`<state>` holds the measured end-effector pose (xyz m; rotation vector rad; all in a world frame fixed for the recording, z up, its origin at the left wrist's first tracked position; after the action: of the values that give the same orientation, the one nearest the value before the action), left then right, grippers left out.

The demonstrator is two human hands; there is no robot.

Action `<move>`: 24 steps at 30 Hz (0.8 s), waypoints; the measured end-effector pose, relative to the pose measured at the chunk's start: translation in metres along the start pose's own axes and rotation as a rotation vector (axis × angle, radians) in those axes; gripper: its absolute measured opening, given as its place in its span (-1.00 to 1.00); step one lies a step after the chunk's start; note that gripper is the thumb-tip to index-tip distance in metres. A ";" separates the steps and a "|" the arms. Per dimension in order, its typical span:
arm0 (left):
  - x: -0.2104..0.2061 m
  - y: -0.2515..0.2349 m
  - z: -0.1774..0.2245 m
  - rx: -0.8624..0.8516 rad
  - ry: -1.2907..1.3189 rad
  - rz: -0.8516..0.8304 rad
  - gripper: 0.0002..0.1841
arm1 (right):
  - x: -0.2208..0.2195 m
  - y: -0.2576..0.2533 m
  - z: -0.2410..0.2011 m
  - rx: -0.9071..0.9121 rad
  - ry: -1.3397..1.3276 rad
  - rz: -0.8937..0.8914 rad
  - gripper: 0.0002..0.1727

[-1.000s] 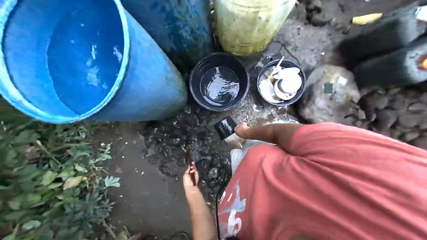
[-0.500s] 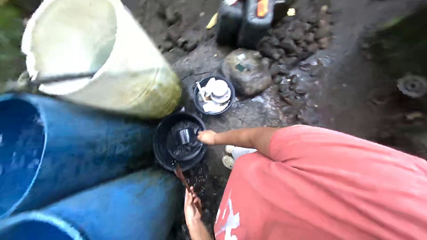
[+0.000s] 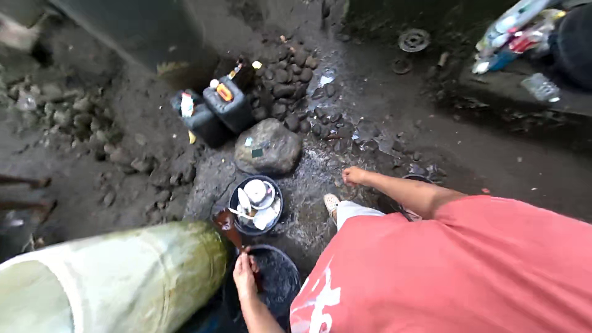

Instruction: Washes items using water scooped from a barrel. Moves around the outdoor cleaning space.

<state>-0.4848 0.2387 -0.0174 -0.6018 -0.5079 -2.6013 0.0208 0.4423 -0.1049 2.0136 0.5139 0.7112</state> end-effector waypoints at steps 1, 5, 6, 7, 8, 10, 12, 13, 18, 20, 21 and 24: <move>0.002 -0.023 0.000 0.048 -0.341 -0.037 -0.61 | 0.035 -0.002 0.023 -0.039 -0.070 0.078 -0.69; -0.011 -0.070 -0.010 0.219 -0.821 -0.280 -0.56 | 0.142 0.006 0.113 -0.208 0.013 0.385 -0.60; -0.018 -0.076 -0.010 0.223 -0.758 -0.264 -0.55 | 0.162 0.012 0.126 -0.272 0.063 0.438 -0.60; -0.024 -0.082 -0.012 0.240 -0.717 -0.243 -0.55 | 0.179 0.017 0.137 -0.336 0.076 0.493 -0.60; -0.030 -0.087 -0.012 0.273 -0.707 -0.230 -0.56 | 0.191 0.022 0.143 -0.380 0.055 0.544 -0.61; -0.046 -0.098 -0.004 0.356 -0.749 -0.227 -0.59 | 0.210 0.021 0.147 -0.412 -0.043 0.598 -0.64; -0.066 -0.117 0.005 0.430 -0.750 -0.234 -0.56 | 0.225 0.004 0.141 -0.355 -0.128 0.604 -0.55; -0.076 -0.130 0.010 0.455 -0.743 -0.235 -0.55 | 0.230 -0.007 0.134 -0.317 -0.173 0.598 -0.44; -0.134 -0.224 0.079 0.523 -0.735 -0.332 -0.53 | 0.266 -0.057 0.067 -0.313 -0.289 0.555 -0.41; -0.161 -0.283 0.094 0.512 -0.762 -0.385 -0.51 | 0.291 -0.080 0.044 -0.327 -0.235 0.540 -0.47; -0.172 -0.319 0.083 0.461 -0.785 -0.376 -0.52 | 0.303 -0.093 0.036 -0.332 -0.199 0.513 -0.51; -0.221 -0.422 0.091 0.342 -0.833 -0.372 -0.53 | 0.341 -0.136 0.021 -0.340 -0.056 0.434 -0.58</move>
<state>-0.4742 0.7038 -0.1536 -1.5850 -1.3932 -2.3779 0.2790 0.7024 -0.1352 1.8262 -0.0858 0.9286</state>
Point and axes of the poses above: each hand's wrist, its own y-axis away from the middle knuckle, its own x-axis out of the back of the hand, z = x × y, the point moved 7 cm from there along -y, towards the middle knuckle, and after that the axes turned 9 degrees about -x, right-handed, at the moved point
